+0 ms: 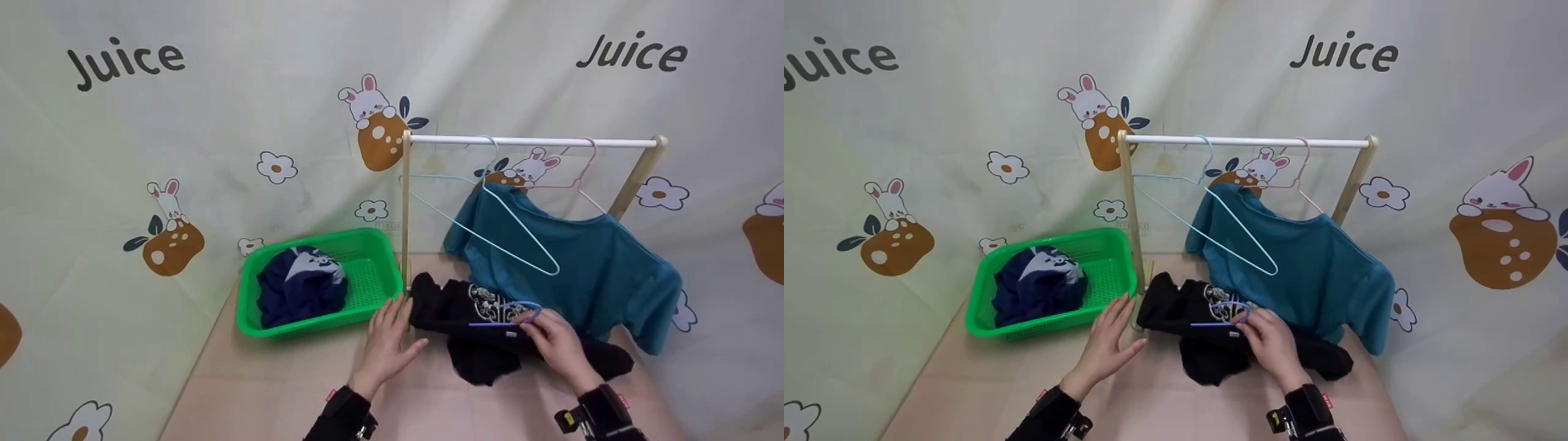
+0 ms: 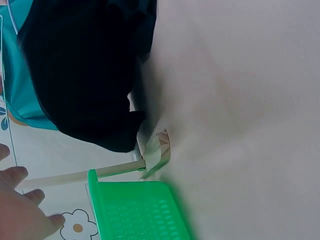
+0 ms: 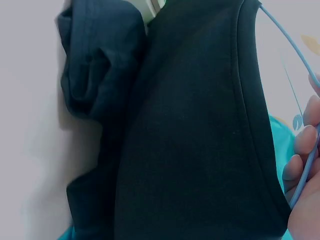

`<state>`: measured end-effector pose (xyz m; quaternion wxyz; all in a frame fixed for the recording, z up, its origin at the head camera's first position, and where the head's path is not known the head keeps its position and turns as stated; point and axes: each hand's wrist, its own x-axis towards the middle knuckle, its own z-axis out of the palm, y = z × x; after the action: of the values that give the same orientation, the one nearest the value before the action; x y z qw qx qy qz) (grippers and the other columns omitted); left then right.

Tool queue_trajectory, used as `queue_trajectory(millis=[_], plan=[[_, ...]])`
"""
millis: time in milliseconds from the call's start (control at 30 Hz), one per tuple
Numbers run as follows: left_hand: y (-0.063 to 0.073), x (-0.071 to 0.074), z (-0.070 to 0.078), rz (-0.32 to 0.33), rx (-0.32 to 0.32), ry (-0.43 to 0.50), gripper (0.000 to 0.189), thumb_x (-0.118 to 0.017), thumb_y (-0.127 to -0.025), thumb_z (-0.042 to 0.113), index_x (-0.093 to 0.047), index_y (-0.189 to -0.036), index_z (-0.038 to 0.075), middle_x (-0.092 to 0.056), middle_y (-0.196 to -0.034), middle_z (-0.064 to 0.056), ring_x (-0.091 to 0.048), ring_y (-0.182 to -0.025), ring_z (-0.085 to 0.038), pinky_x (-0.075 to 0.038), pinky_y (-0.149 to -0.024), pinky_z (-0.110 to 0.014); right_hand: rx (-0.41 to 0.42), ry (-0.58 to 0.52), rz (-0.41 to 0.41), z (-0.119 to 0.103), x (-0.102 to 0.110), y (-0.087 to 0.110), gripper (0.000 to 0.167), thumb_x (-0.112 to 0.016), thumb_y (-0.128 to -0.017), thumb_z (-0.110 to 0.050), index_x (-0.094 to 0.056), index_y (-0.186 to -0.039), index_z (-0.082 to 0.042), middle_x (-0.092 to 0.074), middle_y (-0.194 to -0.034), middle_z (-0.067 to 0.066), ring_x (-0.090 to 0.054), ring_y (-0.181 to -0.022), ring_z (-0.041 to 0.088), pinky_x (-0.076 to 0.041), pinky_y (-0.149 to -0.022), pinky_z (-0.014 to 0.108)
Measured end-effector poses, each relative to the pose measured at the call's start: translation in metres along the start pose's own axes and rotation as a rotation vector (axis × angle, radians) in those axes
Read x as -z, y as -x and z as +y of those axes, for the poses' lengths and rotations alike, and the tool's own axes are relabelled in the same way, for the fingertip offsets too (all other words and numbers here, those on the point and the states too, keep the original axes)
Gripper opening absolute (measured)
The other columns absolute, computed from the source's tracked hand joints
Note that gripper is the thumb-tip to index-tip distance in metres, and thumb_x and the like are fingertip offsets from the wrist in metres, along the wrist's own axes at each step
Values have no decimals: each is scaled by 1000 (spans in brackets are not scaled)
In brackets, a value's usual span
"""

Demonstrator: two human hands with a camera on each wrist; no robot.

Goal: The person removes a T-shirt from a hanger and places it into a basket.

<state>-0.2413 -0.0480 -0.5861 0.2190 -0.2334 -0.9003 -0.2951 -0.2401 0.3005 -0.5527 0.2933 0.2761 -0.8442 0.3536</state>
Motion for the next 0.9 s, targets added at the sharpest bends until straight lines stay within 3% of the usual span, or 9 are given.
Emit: queue_trajectory(millis=[133, 300, 633, 900], plan=[[1, -4, 3, 3, -55, 8, 71, -73, -89, 37, -46, -146, 3, -44, -149, -18, -39, -135, -42, -32, -106, -64, 31, -21, -18, -6, -8, 1, 32, -73, -79, 13, -73, -93, -15, -69, -95, -9, -62, -91, 14, -41, -86, 12], [3, -8, 4, 22, -98, -21, 57, -73, -89, 28, -57, -136, 1, -60, -132, -16, -52, -126, -36, -36, -105, -58, 83, -73, -26, -12, -14, 0, 35, -73, -78, 14, -73, -96, -17, -69, -96, -7, -63, -94, 15, -41, -90, 14], [6, -11, 5, 40, -142, -15, 40, -72, -89, 29, -67, -123, 7, -69, -113, -6, -62, -107, -24, -45, -96, -47, 75, -179, -26, -19, -21, -2, 37, -68, -81, 17, -73, -98, -16, -70, -96, -2, -62, -92, 15, -41, -87, 15], [6, -16, 1, 178, -236, -15, 12, -75, -87, 18, -74, -98, 14, -71, -90, 3, -66, -85, -16, -51, -76, -34, 77, -239, -28, -20, -24, -3, 35, -66, -80, 20, -73, -96, -10, -70, -93, 3, -63, -88, 19, -42, -86, 15]])
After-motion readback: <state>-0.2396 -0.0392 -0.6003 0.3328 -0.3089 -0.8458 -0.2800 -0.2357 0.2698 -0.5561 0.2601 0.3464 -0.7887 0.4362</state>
